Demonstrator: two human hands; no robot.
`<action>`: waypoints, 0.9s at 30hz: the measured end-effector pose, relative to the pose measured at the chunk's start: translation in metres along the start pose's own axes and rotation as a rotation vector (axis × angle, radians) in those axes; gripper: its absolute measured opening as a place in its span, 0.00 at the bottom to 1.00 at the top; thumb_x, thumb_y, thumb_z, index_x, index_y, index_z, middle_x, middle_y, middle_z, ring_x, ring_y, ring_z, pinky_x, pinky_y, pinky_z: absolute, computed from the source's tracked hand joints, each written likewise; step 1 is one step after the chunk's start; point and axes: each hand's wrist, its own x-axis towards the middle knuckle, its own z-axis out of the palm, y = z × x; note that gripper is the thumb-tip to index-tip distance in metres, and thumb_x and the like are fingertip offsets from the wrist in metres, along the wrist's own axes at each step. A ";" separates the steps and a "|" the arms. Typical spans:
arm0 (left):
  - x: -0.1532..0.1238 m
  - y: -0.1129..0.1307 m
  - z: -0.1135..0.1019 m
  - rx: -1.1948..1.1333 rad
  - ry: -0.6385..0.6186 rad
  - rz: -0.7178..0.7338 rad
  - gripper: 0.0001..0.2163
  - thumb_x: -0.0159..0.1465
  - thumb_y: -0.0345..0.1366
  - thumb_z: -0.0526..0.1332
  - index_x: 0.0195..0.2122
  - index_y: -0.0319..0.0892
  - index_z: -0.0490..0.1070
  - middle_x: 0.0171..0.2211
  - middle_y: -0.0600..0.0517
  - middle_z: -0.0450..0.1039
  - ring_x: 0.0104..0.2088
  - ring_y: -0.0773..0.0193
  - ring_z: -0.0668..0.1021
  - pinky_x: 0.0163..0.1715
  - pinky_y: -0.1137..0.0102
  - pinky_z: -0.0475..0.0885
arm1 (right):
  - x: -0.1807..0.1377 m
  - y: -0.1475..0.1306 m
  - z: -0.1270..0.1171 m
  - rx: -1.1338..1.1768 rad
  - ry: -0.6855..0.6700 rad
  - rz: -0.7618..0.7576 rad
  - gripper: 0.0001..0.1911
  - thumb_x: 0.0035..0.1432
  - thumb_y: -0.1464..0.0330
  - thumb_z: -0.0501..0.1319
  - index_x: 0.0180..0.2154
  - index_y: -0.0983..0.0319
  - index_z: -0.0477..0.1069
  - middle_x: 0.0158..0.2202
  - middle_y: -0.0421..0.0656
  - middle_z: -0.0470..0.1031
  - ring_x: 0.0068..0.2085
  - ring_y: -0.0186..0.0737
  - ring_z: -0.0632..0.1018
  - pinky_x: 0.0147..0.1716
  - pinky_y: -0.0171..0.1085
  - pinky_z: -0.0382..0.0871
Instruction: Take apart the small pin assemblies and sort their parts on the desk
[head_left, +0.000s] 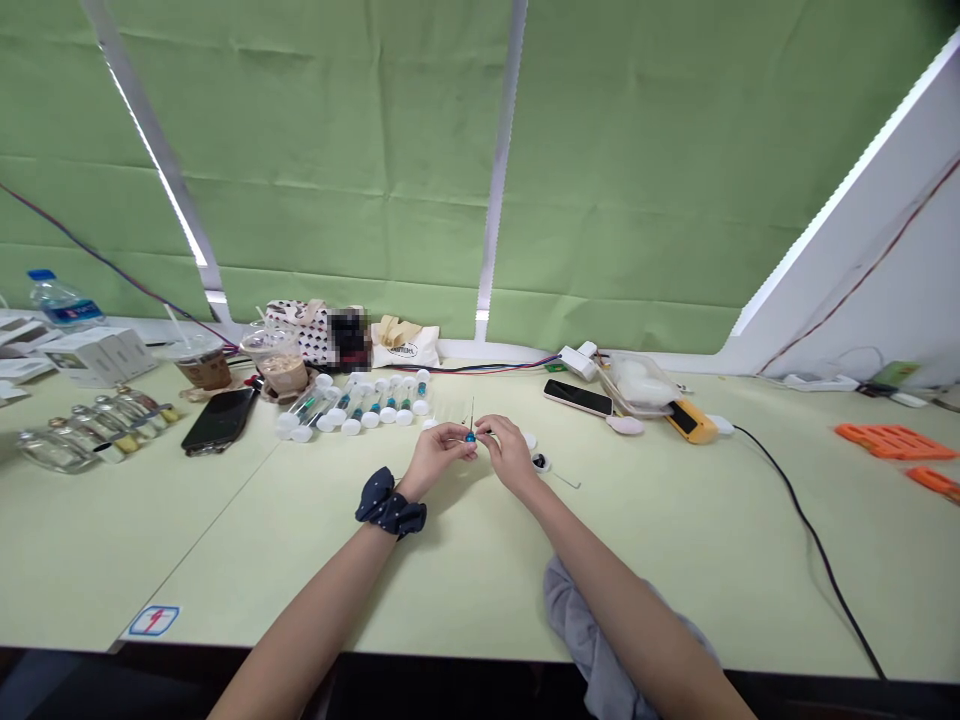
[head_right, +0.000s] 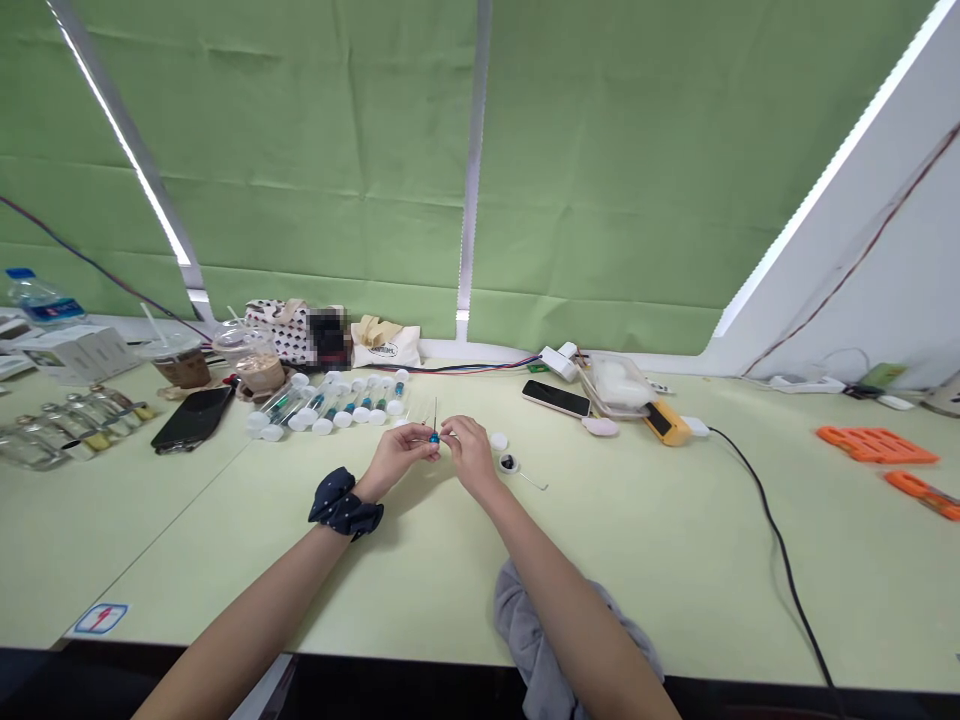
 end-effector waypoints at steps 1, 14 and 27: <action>0.000 0.000 0.000 -0.003 -0.001 -0.001 0.17 0.46 0.39 0.70 0.34 0.36 0.71 0.27 0.50 0.76 0.26 0.64 0.78 0.31 0.67 0.74 | 0.000 0.000 0.000 -0.001 0.000 -0.001 0.06 0.58 0.72 0.52 0.32 0.59 0.67 0.36 0.44 0.72 0.40 0.41 0.72 0.42 0.40 0.64; -0.001 0.006 -0.003 -0.049 -0.035 -0.087 0.17 0.50 0.42 0.68 0.36 0.35 0.71 0.27 0.50 0.75 0.27 0.66 0.77 0.31 0.69 0.72 | 0.000 0.010 0.000 -0.017 -0.057 -0.009 0.08 0.60 0.70 0.52 0.30 0.60 0.67 0.31 0.43 0.69 0.33 0.38 0.71 0.34 0.35 0.64; -0.003 0.008 -0.002 -0.051 -0.043 -0.137 0.18 0.48 0.44 0.68 0.34 0.35 0.73 0.30 0.48 0.76 0.27 0.67 0.76 0.32 0.70 0.72 | -0.002 0.004 -0.005 -0.229 -0.147 0.017 0.10 0.62 0.68 0.49 0.35 0.57 0.69 0.34 0.42 0.71 0.34 0.37 0.73 0.33 0.33 0.62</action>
